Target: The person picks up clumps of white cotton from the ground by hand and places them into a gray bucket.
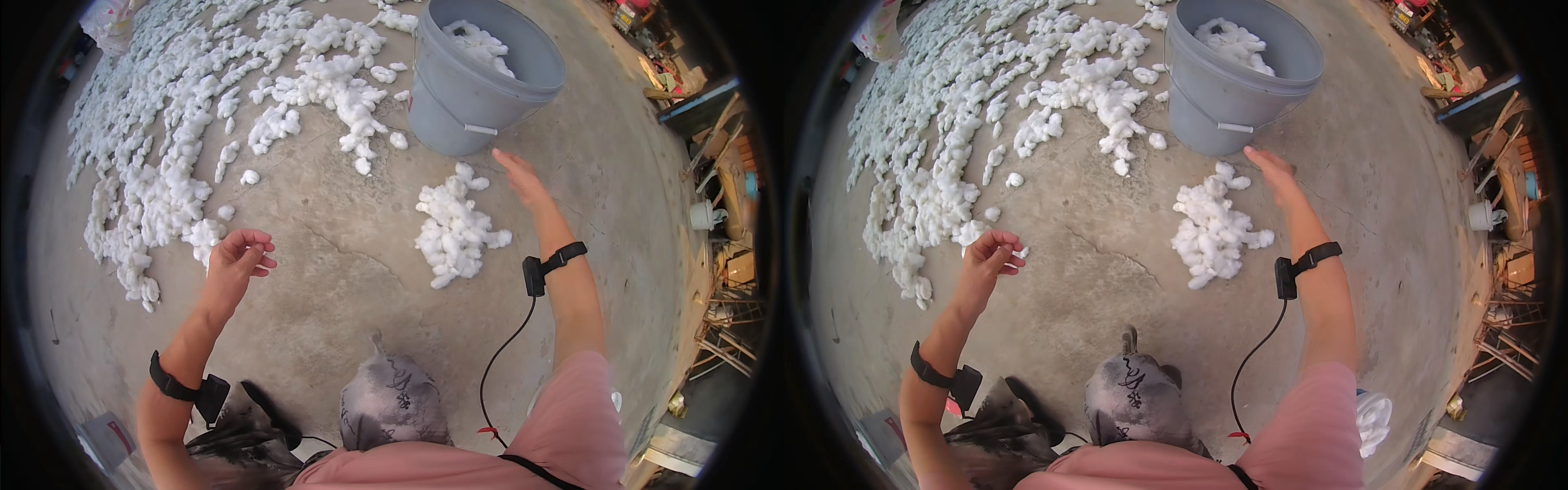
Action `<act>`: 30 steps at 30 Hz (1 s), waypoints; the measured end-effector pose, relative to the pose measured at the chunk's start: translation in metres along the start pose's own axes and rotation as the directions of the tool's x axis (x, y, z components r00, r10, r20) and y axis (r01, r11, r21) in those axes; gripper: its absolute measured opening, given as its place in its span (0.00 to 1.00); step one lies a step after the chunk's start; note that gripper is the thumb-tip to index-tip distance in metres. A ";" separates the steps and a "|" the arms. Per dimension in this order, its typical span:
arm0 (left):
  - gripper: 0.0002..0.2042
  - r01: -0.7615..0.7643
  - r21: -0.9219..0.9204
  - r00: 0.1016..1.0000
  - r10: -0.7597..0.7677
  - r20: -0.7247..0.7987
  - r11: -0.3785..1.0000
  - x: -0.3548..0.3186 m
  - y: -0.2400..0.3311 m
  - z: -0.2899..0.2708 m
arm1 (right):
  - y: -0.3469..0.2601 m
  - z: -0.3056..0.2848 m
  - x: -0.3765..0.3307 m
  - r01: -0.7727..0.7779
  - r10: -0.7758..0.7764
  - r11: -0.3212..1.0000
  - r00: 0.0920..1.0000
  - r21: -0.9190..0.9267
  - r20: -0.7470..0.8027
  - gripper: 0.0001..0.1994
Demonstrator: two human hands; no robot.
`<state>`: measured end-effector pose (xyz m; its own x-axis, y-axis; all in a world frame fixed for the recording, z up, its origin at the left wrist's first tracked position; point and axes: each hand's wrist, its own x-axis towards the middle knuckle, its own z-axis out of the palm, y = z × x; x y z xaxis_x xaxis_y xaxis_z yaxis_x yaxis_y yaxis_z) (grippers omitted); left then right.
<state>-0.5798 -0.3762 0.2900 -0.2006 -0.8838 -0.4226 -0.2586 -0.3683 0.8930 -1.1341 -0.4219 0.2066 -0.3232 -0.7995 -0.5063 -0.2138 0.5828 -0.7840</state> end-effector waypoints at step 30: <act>0.08 0.087 -0.029 0.982 -0.080 0.174 0.996 0.031 -0.048 0.074 | 0.118 0.123 0.005 0.614 -0.501 0.500 0.781 -0.611 0.374 0.27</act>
<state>-0.6433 -0.3649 0.2225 -0.3402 -0.7879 -0.5133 -0.2470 -0.4519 0.8572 -1.0471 -0.3751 0.0673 0.1996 -0.9702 -0.1370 -0.8687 -0.1106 -0.4828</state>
